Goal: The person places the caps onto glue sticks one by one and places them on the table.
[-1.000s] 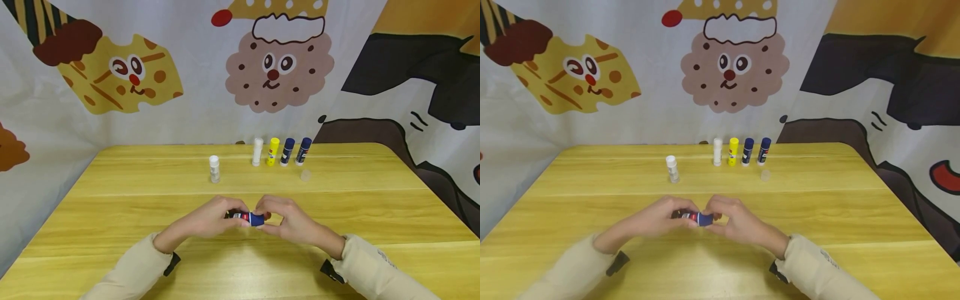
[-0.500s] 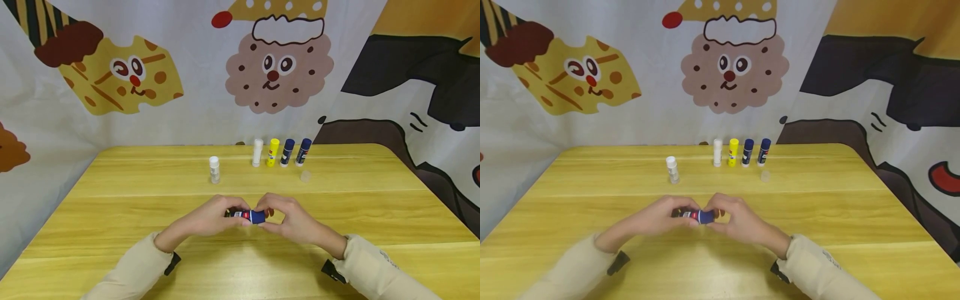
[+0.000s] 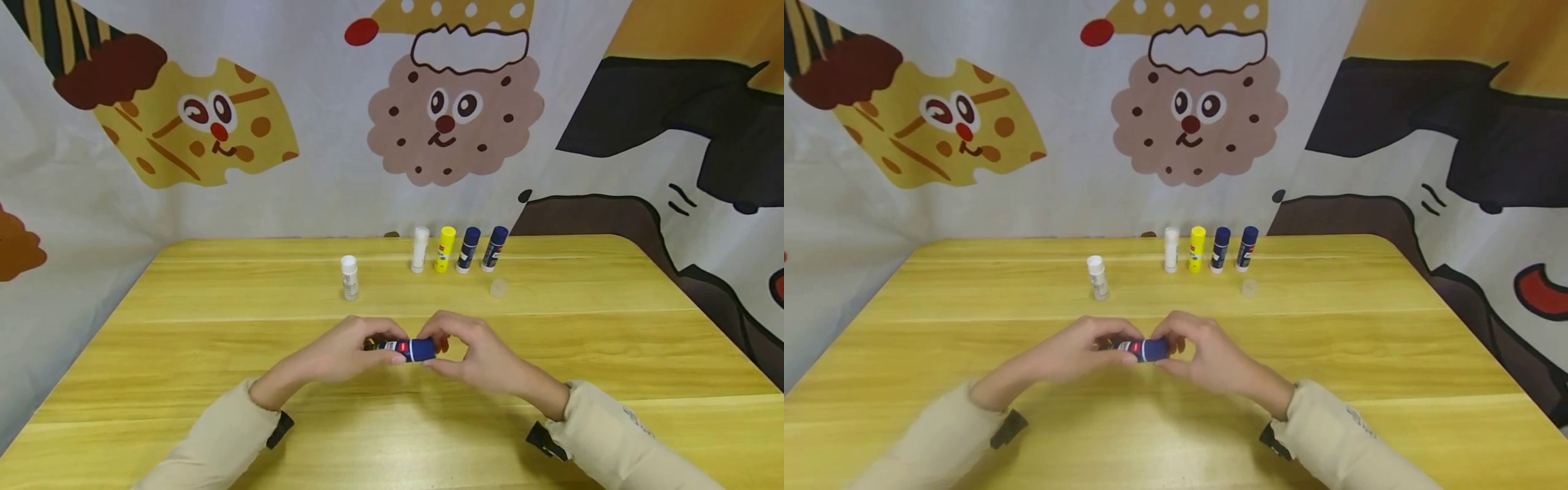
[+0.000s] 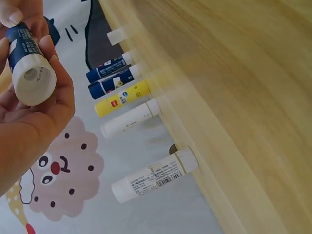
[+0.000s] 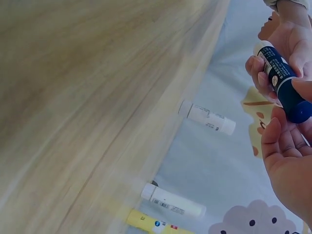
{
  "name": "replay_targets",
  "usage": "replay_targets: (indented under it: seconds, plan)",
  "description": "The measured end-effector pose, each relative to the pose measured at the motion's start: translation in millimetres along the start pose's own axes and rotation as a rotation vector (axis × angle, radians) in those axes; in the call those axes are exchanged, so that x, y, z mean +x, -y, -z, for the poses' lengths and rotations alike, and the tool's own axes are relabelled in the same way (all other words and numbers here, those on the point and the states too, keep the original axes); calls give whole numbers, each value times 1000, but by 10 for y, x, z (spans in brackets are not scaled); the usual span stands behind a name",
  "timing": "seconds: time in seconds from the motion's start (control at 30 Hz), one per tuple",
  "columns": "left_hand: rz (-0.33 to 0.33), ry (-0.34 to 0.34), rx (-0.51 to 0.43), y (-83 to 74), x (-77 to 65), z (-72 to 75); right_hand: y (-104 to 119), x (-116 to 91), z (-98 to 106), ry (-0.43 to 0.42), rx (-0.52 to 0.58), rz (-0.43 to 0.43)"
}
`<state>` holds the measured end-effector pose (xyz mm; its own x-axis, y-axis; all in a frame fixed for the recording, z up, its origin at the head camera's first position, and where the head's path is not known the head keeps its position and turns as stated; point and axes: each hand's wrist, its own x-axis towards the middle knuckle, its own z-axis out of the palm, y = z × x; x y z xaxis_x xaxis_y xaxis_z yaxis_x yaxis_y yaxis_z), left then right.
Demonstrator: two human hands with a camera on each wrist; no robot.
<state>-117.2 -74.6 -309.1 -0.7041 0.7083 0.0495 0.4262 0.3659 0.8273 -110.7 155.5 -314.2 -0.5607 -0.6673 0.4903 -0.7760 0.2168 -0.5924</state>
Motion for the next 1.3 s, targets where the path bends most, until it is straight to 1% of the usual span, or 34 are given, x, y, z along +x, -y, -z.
replay_targets:
  seconds: [0.23,0.5,0.8,1.1,1.3]
  plan:
    - [-11,-26,-28,31,-2,16,-1,5,24,-7,15,-19]
    - [-7,-53,-18,101,-9,47,-1,-3,74,-16,35,-40]
    - [8,-141,20,181,-49,118,-46,-32,151,-14,72,-108]
    - [37,-167,25,241,-127,193,-105,-55,201,-12,98,-167]
    - [54,-195,32,270,-174,242,-117,-83,250,-21,82,-221]
